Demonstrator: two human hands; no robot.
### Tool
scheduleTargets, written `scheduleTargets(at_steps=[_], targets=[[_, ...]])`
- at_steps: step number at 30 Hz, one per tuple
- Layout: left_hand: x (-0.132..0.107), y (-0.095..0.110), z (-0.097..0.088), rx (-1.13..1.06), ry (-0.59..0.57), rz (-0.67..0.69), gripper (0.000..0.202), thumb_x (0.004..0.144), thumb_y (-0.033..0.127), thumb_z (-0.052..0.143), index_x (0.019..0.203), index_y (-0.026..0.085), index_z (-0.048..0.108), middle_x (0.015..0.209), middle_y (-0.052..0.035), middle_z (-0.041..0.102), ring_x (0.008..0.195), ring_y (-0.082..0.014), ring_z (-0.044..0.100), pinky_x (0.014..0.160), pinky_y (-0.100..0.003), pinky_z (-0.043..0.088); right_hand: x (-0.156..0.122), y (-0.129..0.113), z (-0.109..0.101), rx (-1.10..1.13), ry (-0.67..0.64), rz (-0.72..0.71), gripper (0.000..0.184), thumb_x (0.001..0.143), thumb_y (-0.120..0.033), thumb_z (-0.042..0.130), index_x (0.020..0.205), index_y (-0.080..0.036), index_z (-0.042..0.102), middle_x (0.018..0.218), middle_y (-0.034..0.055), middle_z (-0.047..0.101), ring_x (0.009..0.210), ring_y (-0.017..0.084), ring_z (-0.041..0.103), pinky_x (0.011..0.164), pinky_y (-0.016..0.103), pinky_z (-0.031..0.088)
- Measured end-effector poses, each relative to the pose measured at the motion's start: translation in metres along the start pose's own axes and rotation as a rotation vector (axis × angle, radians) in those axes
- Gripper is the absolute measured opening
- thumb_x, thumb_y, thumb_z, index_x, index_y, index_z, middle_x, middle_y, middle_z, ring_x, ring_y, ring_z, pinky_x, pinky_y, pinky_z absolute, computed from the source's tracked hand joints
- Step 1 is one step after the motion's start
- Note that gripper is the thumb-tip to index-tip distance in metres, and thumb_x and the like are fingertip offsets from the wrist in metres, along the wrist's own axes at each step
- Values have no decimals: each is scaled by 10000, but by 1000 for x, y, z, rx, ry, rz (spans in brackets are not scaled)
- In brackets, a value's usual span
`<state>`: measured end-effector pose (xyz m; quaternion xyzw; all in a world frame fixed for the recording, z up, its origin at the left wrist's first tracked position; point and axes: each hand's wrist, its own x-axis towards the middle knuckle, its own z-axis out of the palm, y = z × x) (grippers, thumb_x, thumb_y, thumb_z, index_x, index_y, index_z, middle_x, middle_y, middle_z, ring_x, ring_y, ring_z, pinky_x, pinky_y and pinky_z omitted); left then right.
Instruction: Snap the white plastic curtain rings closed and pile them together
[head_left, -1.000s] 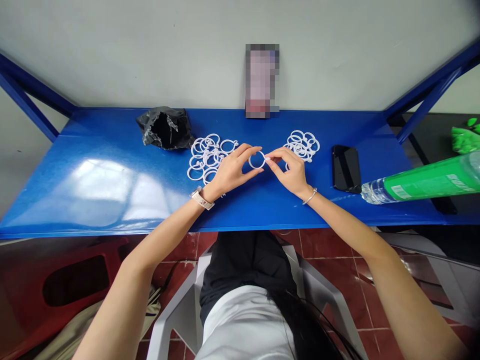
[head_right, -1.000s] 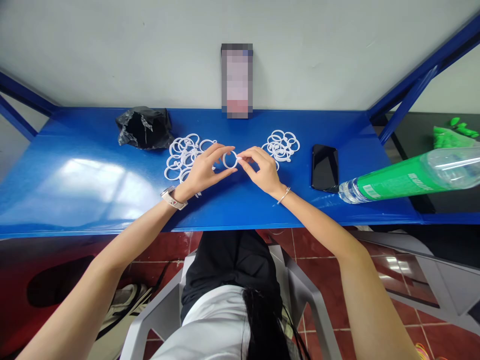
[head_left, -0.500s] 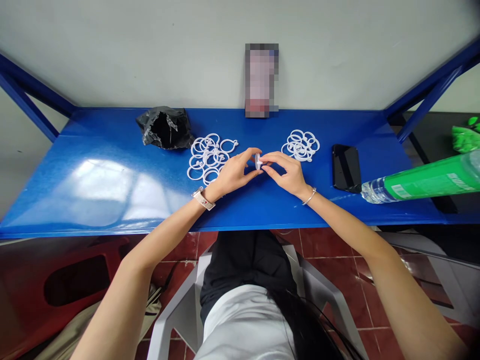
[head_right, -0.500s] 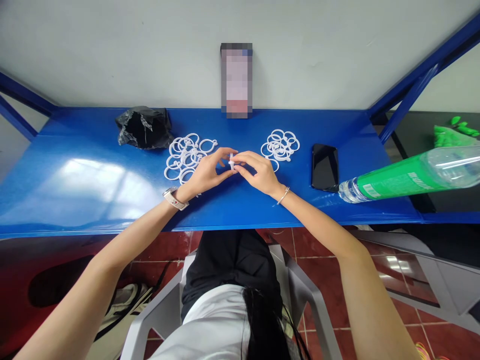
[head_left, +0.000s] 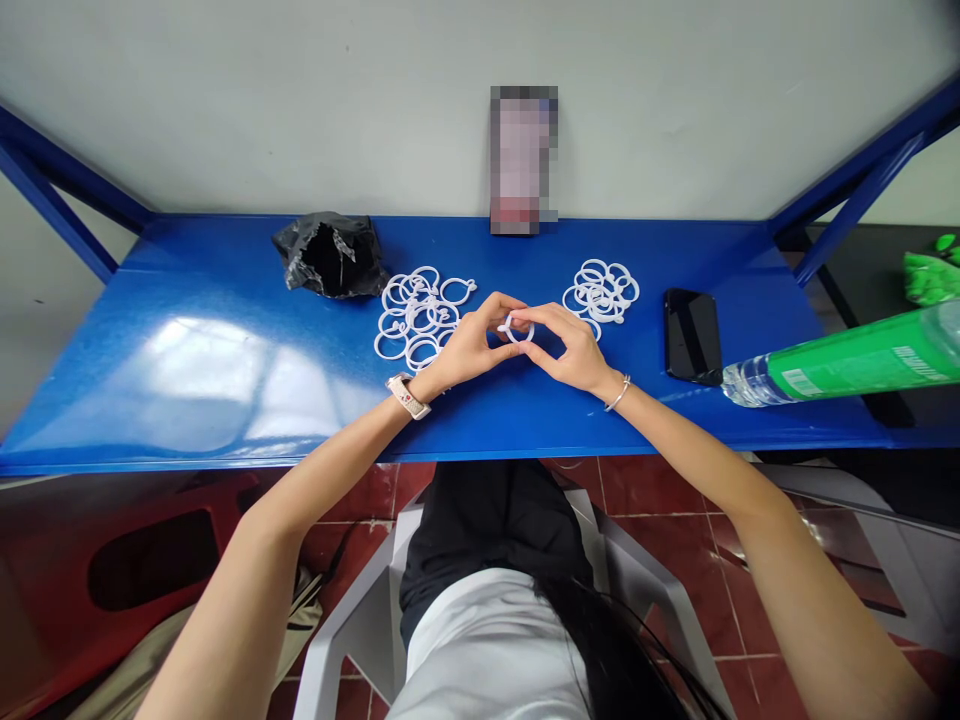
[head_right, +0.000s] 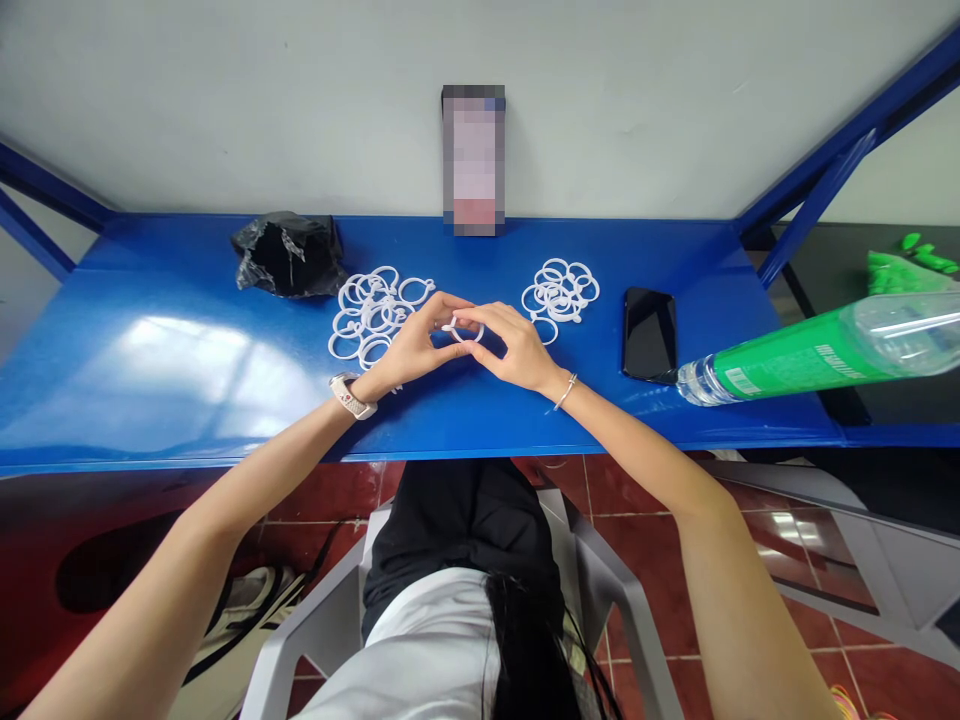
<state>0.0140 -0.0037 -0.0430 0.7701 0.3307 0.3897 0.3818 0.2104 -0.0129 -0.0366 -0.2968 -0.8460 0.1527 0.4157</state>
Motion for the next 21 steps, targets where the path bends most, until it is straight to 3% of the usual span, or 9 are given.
scheduleTargets(at_steps=[7, 13, 17, 21], targets=[[2, 8, -7, -170, -35, -41, 559, 843, 626, 662, 1193, 235, 471, 1278, -131, 662, 1029, -216, 728, 892, -372, 590, 1, 1, -4, -149, 65, -72, 239, 921, -256, 547, 1135, -259, 652, 1053, 68, 750, 1013, 273, 680, 875, 488, 538], [2, 6, -8, -134, -55, -72, 597, 866, 646, 617, 1256, 222, 463, 1286, -127, 648, 1008, -199, 722, 906, -365, 588, 3, 9, -6, -267, 5, -118, 151, 973, -294, 554, 920, -254, 689, 984, 37, 757, 976, 244, 644, 824, 444, 499], [2, 2, -10, 123, 63, -40, 557, 929, 521, 602, 1350, 199, 431, 1261, -135, 646, 988, -198, 701, 832, -333, 578, 4, 11, -7, -356, -2, -17, 187, 985, -308, 526, 882, -230, 661, 902, 50, 744, 935, 255, 631, 808, 452, 480], [4, -1, -21, 561, 200, -37, 285, 957, 329, 557, 1205, 188, 561, 1184, -113, 655, 1040, -240, 647, 918, -404, 523, 4, 22, -15, -456, 47, 107, 225, 982, -313, 499, 823, -228, 633, 836, 64, 707, 924, 288, 621, 847, 513, 467]])
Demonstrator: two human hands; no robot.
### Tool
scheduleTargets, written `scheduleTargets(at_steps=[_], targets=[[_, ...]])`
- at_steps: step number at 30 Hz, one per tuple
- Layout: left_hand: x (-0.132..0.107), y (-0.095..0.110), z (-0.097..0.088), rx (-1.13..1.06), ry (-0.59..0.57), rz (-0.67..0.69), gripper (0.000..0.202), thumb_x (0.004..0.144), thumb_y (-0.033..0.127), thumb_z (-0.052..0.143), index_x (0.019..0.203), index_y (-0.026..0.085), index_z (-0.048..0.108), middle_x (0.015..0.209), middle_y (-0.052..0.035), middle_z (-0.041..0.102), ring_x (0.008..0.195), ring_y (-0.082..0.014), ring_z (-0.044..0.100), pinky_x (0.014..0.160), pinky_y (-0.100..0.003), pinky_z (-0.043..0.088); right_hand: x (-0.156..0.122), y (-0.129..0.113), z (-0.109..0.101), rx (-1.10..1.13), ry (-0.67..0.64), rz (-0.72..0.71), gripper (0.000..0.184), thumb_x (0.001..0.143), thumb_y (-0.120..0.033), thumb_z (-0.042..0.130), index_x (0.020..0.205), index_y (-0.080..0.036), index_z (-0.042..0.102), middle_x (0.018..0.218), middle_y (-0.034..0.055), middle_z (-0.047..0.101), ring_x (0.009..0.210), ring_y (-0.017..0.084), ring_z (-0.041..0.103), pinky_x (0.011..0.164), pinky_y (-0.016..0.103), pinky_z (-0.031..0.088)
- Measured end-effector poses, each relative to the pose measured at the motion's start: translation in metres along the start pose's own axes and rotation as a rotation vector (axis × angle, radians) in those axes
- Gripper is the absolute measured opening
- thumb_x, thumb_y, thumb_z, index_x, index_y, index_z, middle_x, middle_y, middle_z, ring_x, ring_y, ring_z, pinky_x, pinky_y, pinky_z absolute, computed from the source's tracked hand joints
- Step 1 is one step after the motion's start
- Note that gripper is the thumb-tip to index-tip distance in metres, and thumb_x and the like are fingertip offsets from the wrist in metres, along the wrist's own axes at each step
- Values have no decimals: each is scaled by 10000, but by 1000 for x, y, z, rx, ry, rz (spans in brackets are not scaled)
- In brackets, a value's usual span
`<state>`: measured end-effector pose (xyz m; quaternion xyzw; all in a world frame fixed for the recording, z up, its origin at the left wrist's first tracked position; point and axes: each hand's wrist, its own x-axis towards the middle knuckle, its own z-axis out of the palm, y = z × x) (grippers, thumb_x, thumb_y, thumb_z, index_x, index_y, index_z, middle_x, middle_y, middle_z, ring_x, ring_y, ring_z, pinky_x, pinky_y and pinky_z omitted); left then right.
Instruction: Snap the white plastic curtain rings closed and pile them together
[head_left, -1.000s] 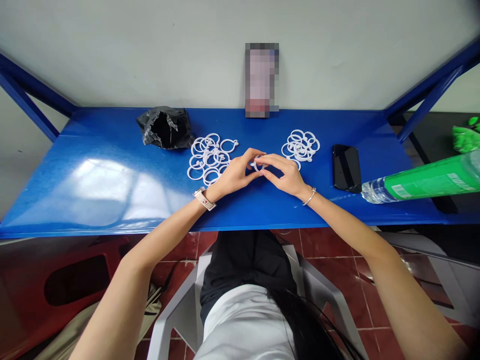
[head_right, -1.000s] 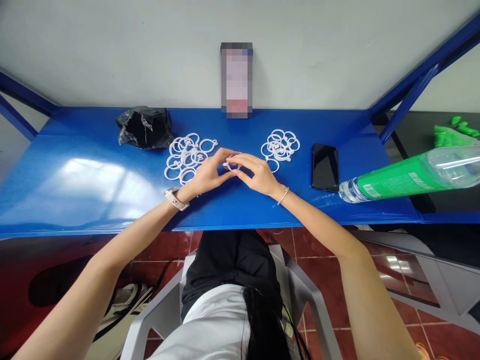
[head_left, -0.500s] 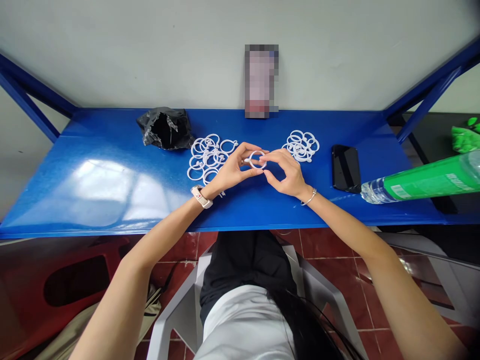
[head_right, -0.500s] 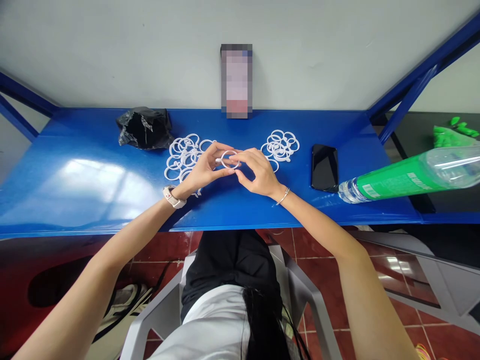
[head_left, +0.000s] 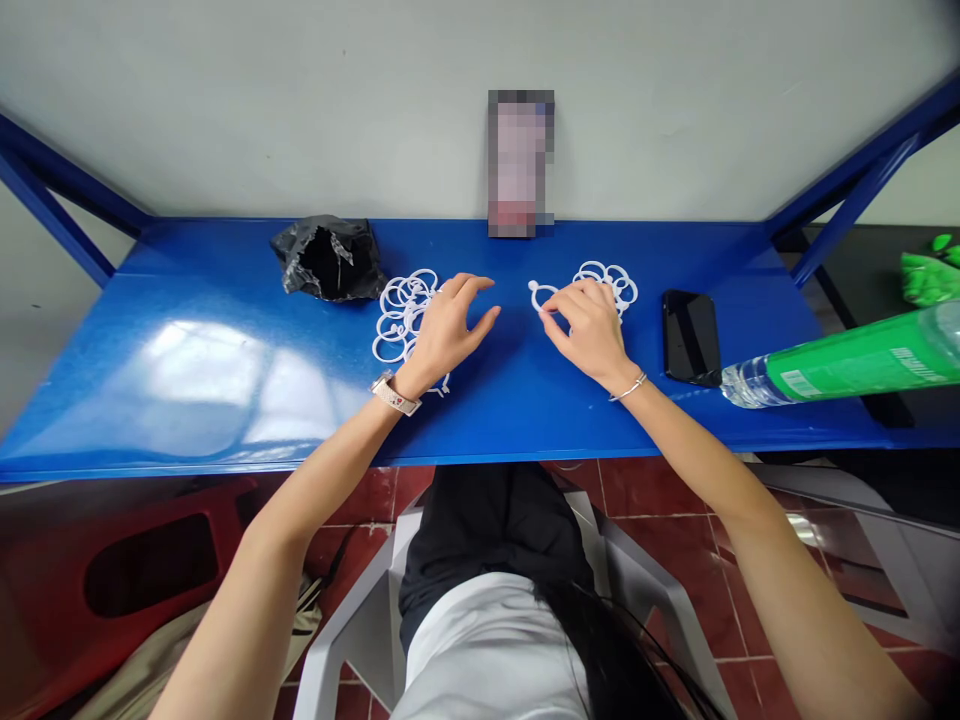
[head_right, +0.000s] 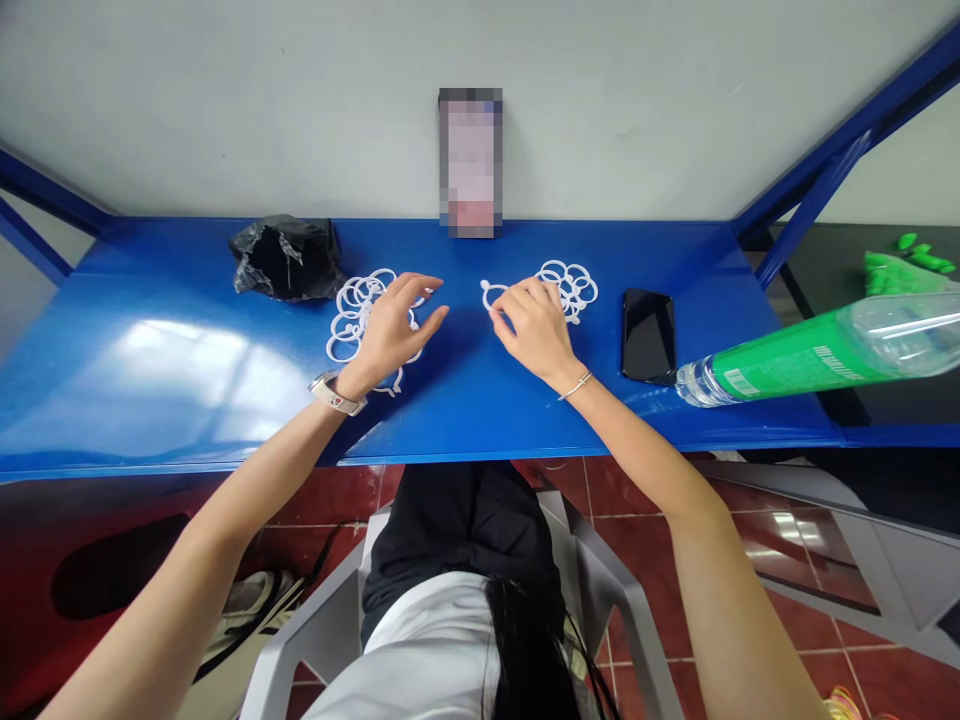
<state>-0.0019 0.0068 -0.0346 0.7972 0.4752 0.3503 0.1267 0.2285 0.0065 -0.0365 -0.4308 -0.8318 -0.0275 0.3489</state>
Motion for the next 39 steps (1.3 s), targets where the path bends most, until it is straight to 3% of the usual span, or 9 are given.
scheduleTargets(at_steps=[5, 11, 15, 20, 24, 29, 35, 39], targets=[[0, -19, -4, 285, 34, -57, 140, 934, 296, 558, 993, 185, 620, 1139, -143, 638, 1096, -335, 592, 934, -510, 459, 0, 28, -3, -109, 30, 117, 273, 975, -337, 477, 770, -217, 610, 763, 87, 656, 926, 327, 600, 897, 591, 434], [-5, -30, 2, 348, 5, -127, 164, 928, 314, 549, 842, 183, 595, 1108, -167, 610, 1153, -403, 545, 935, -588, 411, -4, 42, -5, -113, 6, 208, 327, 970, -391, 462, 729, -217, 597, 728, 99, 632, 944, 341, 580, 951, 610, 389], [-5, -29, 5, 395, -21, -106, 144, 904, 244, 556, 777, 178, 572, 1075, -172, 623, 1095, -395, 571, 896, -586, 439, -5, 41, -4, -148, 2, 226, 369, 981, -400, 443, 686, -216, 567, 697, 97, 616, 902, 329, 587, 933, 599, 400], [-4, -30, 6, 298, -47, -42, 139, 917, 222, 520, 789, 191, 564, 1156, -164, 634, 1124, -356, 590, 947, -575, 450, -5, 41, -2, -157, 63, 174, 379, 991, -423, 432, 711, -211, 575, 735, 101, 635, 895, 320, 591, 915, 578, 427], [0, -22, 3, 210, -111, 33, 72, 932, 188, 489, 886, 200, 545, 1142, -145, 664, 1089, -296, 633, 914, -471, 496, -1, 35, -5, -135, 72, 156, 274, 975, -372, 483, 792, -215, 614, 798, 85, 669, 872, 296, 598, 860, 524, 458], [1, -7, 0, 68, -184, 157, 80, 986, 223, 444, 947, 194, 508, 1227, -155, 649, 1137, -272, 656, 894, -392, 529, 4, 14, -9, -1, -19, 128, 130, 949, -297, 537, 922, -237, 649, 903, 65, 714, 903, 277, 621, 836, 449, 474], [-3, 2, 2, 37, -219, 259, 53, 991, 192, 450, 970, 181, 498, 1382, -204, 559, 1260, -289, 602, 982, -432, 531, -3, -9, 5, 229, -135, 87, 212, 964, -305, 546, 1151, -236, 619, 997, 62, 720, 938, 245, 655, 876, 418, 509], [-3, 6, 2, 71, -212, 328, 92, 997, 212, 460, 919, 185, 501, 1373, -189, 572, 1296, -293, 562, 1033, -480, 509, -5, -12, 9, 287, -105, 68, 187, 974, -317, 548, 1122, -236, 629, 975, 55, 724, 920, 230, 667, 873, 399, 524]])
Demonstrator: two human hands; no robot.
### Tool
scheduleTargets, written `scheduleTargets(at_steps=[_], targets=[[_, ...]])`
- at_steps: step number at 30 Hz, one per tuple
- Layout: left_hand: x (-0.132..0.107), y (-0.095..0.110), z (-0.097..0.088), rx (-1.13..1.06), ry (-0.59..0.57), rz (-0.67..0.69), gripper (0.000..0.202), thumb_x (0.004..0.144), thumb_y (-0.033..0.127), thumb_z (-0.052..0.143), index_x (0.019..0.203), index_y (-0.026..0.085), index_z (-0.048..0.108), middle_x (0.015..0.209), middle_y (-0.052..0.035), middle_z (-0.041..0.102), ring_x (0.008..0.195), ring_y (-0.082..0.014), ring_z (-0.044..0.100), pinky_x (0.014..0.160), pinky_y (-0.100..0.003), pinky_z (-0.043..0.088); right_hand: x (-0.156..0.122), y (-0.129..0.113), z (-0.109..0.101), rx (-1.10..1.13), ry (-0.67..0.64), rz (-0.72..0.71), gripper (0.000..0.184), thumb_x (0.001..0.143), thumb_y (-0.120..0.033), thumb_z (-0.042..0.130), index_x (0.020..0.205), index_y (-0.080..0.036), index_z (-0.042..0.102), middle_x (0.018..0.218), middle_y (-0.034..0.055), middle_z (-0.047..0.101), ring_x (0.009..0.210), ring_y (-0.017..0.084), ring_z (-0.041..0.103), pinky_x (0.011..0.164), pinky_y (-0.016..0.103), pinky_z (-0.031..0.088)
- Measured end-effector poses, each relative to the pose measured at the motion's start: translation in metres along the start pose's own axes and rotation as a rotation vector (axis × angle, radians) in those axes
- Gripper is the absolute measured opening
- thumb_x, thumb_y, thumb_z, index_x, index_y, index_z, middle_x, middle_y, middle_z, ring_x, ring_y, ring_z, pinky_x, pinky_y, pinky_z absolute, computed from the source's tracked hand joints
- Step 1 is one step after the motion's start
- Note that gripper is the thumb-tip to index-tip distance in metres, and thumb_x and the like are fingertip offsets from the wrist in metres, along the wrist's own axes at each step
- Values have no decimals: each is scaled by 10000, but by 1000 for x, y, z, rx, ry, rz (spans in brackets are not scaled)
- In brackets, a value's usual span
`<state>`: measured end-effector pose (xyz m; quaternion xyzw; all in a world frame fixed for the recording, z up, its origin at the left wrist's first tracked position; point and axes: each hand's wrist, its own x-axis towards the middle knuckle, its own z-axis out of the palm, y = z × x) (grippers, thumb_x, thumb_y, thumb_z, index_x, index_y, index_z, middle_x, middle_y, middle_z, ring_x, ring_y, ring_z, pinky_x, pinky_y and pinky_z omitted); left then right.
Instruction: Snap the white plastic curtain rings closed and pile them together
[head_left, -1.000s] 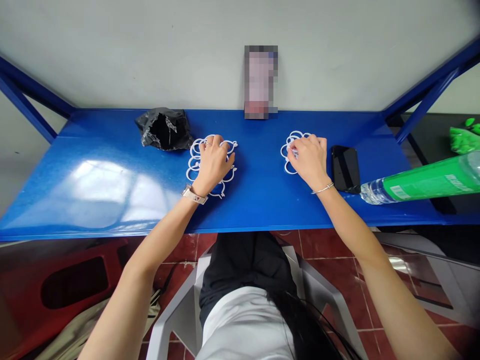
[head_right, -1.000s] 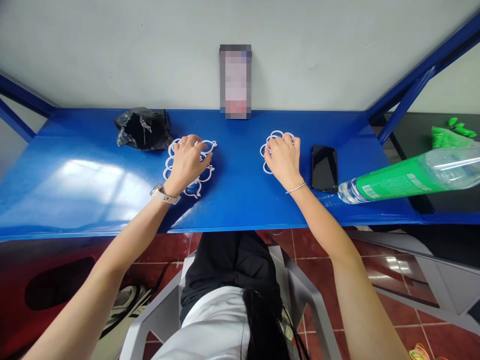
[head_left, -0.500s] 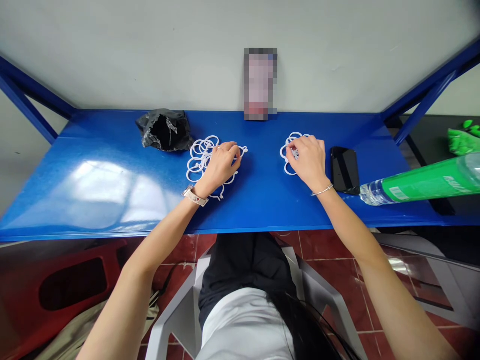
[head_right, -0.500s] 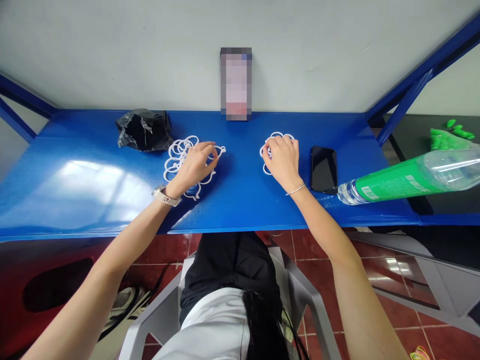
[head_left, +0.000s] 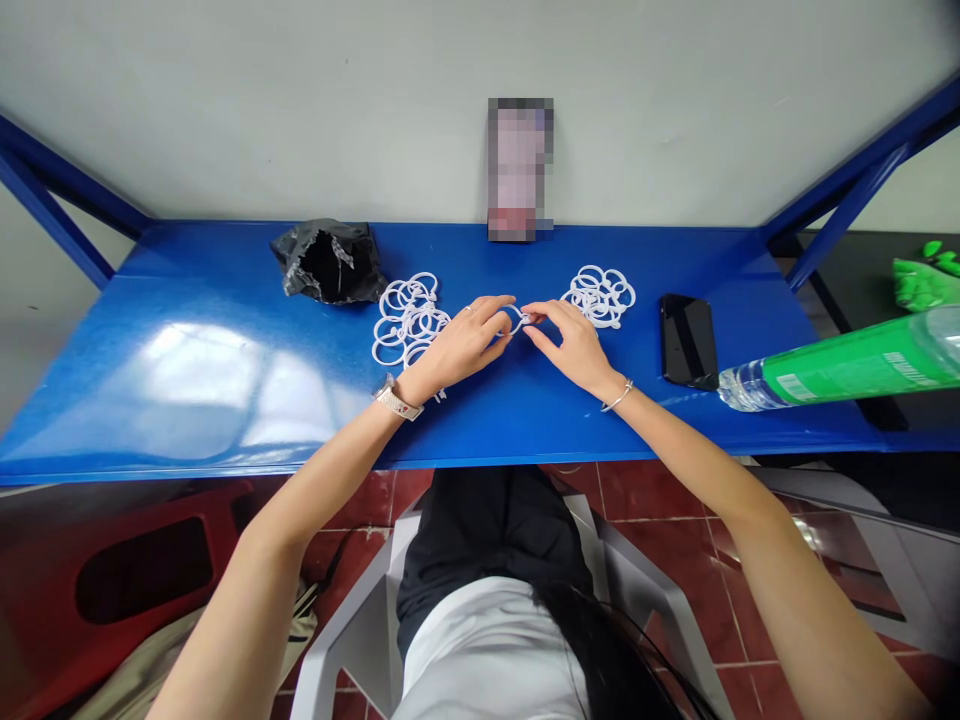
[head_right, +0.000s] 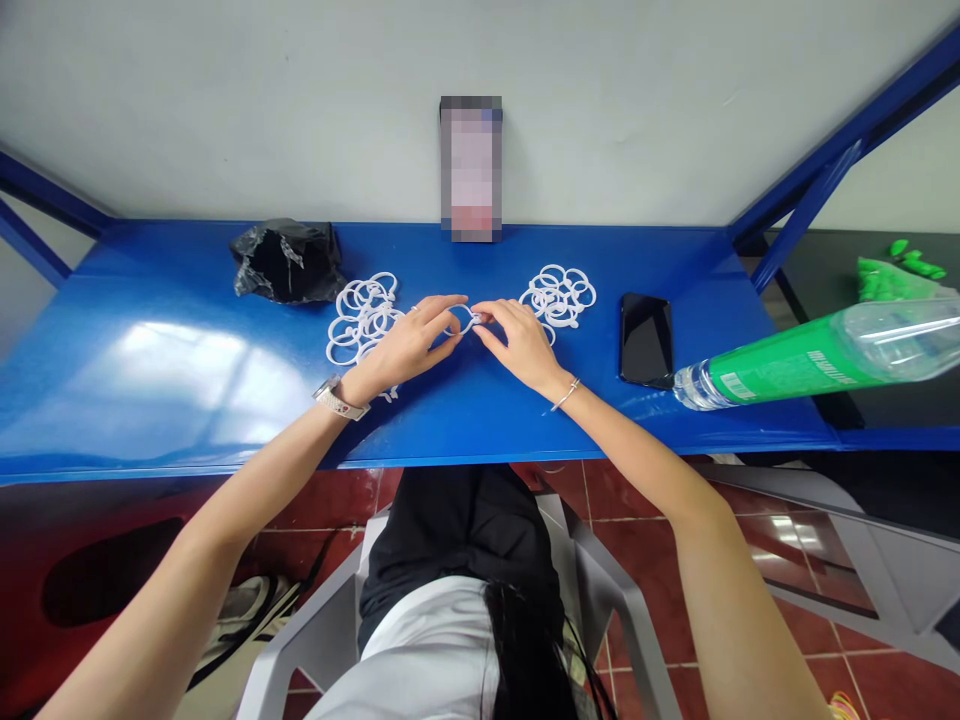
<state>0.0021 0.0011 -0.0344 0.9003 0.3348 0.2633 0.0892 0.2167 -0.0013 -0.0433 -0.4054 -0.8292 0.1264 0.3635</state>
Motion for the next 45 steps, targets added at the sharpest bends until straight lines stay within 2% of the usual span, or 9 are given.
scheduleTargets(at_steps=[3, 5, 9, 13, 24, 40, 45], targets=[[0, 2, 0, 21, 25, 28, 83, 992, 233, 490, 924, 190, 513, 1353, -164, 589, 1262, -278, 577, 1026, -468, 517, 0, -1, -1, 39, 43, 3, 165, 981, -335, 546, 1056, -231, 650, 960, 53, 730, 891, 218, 677, 859, 382, 536], [0, 3, 0, 23, 61, 40, 58, 980, 237, 524, 1008, 186, 525, 1328, -159, 603, 1239, -271, 588, 1021, -455, 521, 0, -2, -1, 58, 70, 5, 167, 985, -344, 545, 1026, -231, 661, 951, 51, 737, 879, 212, 683, 857, 377, 541], [-1, 4, -1, -8, 129, 8, 339, 967, 285, 570, 1271, 173, 471, 1287, -154, 618, 1213, -267, 599, 1010, -437, 525, 0, -7, -2, 83, 133, -21, 161, 982, -340, 560, 984, -226, 673, 928, 45, 744, 857, 201, 690, 827, 362, 551], [-1, 3, -1, -25, 140, -46, 488, 969, 358, 573, 1397, 184, 418, 1255, -139, 630, 1175, -268, 611, 996, -438, 525, 0, -8, -3, 96, 183, -67, 124, 971, -307, 586, 976, -227, 681, 894, 35, 744, 842, 193, 695, 806, 346, 558], [-1, 2, -2, -53, 174, -60, 417, 940, 351, 626, 1302, 171, 520, 1036, -81, 656, 980, -208, 638, 888, -359, 549, 0, -11, -3, 106, 222, -88, 101, 959, -266, 610, 1009, -224, 686, 895, 29, 750, 837, 180, 704, 815, 333, 566], [-1, 4, -3, -43, 196, -36, 384, 927, 406, 645, 1216, 163, 575, 957, -65, 657, 885, -191, 635, 812, -333, 543, -2, -7, 1, 119, 247, -62, 102, 951, -313, 622, 913, -243, 687, 901, 33, 763, 860, 204, 720, 799, 362, 579], [-1, 4, 0, -21, 259, 19, 379, 926, 396, 652, 1203, 149, 573, 935, -61, 660, 850, -176, 627, 777, -317, 546, -2, -6, 1, 124, 243, -69, 121, 956, -321, 614, 886, -246, 679, 875, 21, 754, 835, 193, 710, 778, 360, 569]])
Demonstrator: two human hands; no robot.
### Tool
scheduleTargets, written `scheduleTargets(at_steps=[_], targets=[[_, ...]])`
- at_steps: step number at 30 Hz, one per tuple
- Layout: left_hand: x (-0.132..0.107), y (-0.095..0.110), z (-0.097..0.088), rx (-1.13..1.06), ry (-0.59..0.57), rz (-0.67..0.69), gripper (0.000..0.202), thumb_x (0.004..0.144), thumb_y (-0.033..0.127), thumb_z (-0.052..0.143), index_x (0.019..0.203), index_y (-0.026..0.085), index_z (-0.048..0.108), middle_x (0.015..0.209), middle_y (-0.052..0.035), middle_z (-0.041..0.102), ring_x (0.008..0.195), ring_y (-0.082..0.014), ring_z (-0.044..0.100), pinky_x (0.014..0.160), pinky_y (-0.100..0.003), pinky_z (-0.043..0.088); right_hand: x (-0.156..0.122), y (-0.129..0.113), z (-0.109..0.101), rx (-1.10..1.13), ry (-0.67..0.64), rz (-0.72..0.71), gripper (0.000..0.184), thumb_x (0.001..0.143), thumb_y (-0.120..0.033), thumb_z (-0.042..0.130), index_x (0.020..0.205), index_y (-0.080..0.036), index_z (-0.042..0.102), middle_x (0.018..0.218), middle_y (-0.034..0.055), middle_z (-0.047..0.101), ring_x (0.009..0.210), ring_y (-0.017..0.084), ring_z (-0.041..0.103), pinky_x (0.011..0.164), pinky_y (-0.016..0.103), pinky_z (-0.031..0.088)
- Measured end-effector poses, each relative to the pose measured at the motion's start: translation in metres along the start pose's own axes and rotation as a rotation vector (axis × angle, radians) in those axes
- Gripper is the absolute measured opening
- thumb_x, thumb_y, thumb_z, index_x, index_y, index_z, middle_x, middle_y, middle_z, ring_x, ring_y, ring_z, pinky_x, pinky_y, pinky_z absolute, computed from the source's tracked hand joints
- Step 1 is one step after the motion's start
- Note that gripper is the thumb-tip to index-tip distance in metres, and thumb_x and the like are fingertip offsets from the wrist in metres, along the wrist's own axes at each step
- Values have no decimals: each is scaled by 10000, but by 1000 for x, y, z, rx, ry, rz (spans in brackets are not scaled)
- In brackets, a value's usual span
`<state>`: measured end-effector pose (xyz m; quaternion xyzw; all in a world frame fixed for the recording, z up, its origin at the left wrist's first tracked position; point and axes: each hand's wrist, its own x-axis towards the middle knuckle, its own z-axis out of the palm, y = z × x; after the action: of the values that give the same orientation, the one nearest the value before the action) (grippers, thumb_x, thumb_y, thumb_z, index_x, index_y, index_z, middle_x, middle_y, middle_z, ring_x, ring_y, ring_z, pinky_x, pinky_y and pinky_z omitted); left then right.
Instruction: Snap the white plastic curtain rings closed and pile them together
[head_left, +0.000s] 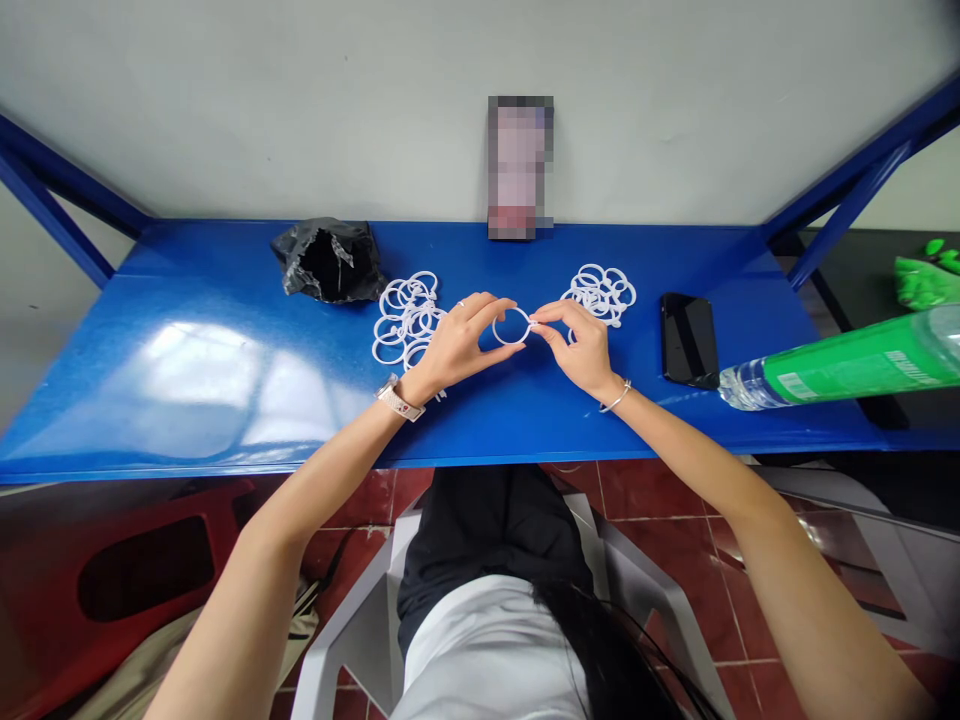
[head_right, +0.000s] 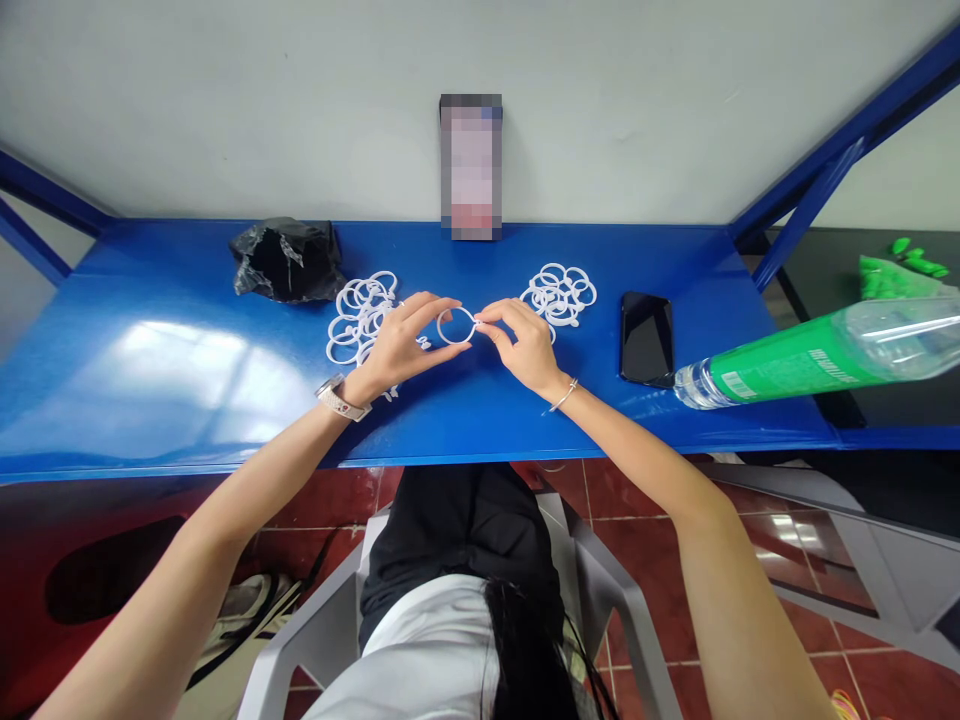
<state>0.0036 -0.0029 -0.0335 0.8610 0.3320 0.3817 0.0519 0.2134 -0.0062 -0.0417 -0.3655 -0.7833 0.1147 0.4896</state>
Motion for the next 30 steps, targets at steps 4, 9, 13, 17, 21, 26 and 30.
scheduleTargets(at_steps=[4, 9, 13, 17, 21, 26, 30], targets=[[-1, 0, 2, -4, 13, 0, 376, 930, 411, 643, 1199, 156, 578, 923, -56, 656, 834, -172, 624, 768, -315, 544, 0, 0, 0, -11, 5, -31, 106, 951, -292, 622, 882, -239, 684, 869, 25, 756, 832, 193, 709, 771, 360, 568], [-1, -1, 2, -6, -25, -38, 398, 930, 450, 632, 1210, 171, 583, 928, -56, 652, 842, -179, 623, 783, -331, 541, 0, 0, -1, 4, 10, -40, 128, 954, -292, 615, 869, -239, 695, 864, 25, 753, 831, 194, 705, 766, 363, 567], [-1, -1, 1, -18, -25, -29, 406, 930, 444, 632, 1215, 159, 587, 925, -64, 654, 844, -184, 617, 782, -332, 538, 0, 1, -1, 20, 9, -25, 141, 951, -315, 616, 859, -250, 702, 855, 25, 750, 820, 199, 699, 761, 374, 564], [-1, 0, 1, -16, -42, -49, 414, 927, 470, 627, 1205, 165, 596, 922, -66, 654, 841, -186, 623, 785, -342, 543, 1, 1, 0, 48, 17, -22, 144, 948, -308, 621, 837, -253, 693, 843, 26, 748, 805, 200, 698, 749, 376, 559], [-1, 1, 1, -19, -39, -55, 399, 927, 458, 630, 1200, 169, 595, 921, -65, 655, 847, -187, 627, 793, -344, 545, 0, 0, 0, 30, 10, 8, 181, 953, -340, 610, 817, -250, 687, 833, 26, 747, 802, 202, 699, 756, 384, 561], [0, 2, 0, -16, -38, -51, 383, 922, 426, 647, 1195, 165, 589, 926, -67, 656, 847, -187, 626, 788, -335, 538, 0, 0, 0, 3, -11, 30, 203, 958, -373, 597, 825, -248, 685, 849, 35, 750, 820, 210, 704, 770, 393, 570], [0, 1, 0, -7, -43, -52, 389, 923, 404, 649, 1211, 154, 572, 946, -72, 660, 865, -192, 628, 794, -334, 537, 1, -2, 0, 11, -4, 8, 159, 960, -339, 598, 869, -236, 676, 869, 37, 752, 842, 201, 705, 787, 375, 570]])
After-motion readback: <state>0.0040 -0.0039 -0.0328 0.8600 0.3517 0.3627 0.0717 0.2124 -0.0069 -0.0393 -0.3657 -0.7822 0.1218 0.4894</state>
